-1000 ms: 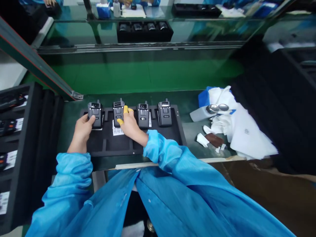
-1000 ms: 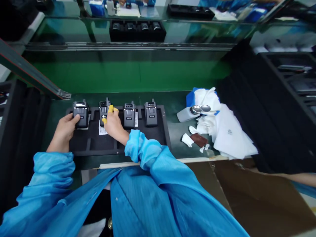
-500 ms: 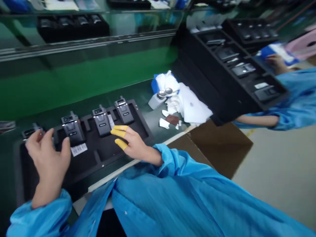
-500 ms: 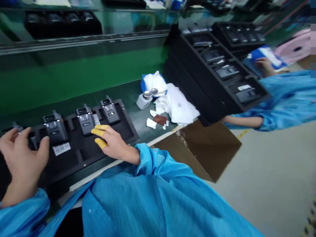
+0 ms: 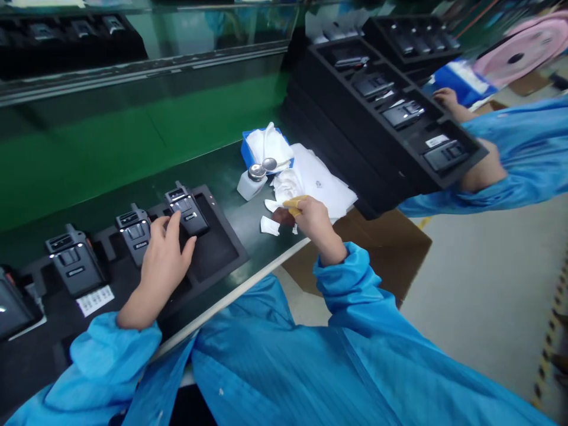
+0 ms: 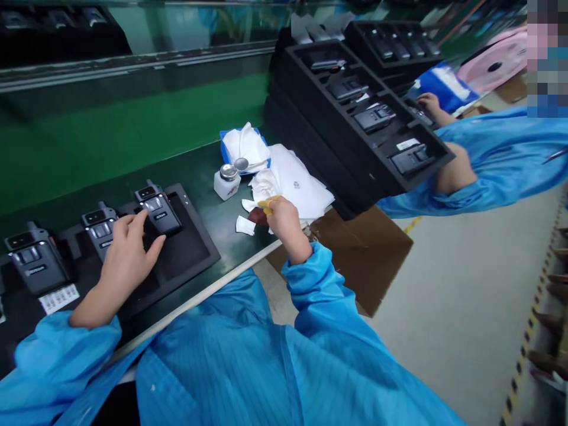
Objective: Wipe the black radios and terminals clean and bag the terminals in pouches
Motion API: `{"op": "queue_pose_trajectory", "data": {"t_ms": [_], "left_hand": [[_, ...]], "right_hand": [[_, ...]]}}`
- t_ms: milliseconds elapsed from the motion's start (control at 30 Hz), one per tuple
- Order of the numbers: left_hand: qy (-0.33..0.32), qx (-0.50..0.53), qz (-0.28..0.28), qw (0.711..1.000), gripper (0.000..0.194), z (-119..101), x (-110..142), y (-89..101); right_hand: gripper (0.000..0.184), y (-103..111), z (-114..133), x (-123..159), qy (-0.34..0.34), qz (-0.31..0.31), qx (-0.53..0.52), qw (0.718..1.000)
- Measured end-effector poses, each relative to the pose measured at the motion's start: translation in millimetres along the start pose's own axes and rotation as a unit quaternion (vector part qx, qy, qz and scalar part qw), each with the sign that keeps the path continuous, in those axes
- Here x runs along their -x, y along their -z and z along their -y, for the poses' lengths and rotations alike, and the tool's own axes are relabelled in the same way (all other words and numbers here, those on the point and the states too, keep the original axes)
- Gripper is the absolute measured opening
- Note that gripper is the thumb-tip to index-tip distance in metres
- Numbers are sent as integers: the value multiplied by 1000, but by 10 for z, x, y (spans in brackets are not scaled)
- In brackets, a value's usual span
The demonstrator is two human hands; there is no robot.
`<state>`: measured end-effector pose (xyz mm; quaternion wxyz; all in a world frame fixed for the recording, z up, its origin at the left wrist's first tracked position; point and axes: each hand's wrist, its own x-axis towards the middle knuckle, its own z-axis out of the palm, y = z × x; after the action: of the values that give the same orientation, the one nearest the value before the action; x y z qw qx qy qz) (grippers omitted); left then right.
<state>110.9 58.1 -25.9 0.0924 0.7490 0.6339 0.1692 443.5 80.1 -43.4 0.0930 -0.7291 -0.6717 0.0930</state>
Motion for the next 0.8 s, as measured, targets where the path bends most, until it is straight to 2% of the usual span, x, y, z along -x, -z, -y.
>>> {"op": "queue_pose_trajectory", "data": {"t_ms": [200,333,400,533,667,700,733,800], "left_hand": [[106,-97,64,988,77,-366,-233,64],[150,-120,87,978,84,-487,-389,76],[161,-129,94,974,87,-533,-444,61],[191,-130,99,968,91,-597,-510,26],[219,-96,91,967,93,-598,-521,29],[225,-86,88,967,93,-595,-515,35],[231,-76,85,966,93,-594,-507,41],[243,-65,84,964,93,-603,-489,46]], "right_hand": [[24,-212,111,-121,-8,7,-134,991],[16,-196,95,-170,-28,-5,-260,965],[23,-139,72,-175,-43,4,-344,938],[40,33,47,-188,-65,74,-487,868],[38,232,57,-232,-113,126,-621,765],[36,277,61,-253,-111,116,-631,759],[32,316,68,-278,-89,88,-617,777],[23,369,96,-348,8,-6,-508,861]]}}
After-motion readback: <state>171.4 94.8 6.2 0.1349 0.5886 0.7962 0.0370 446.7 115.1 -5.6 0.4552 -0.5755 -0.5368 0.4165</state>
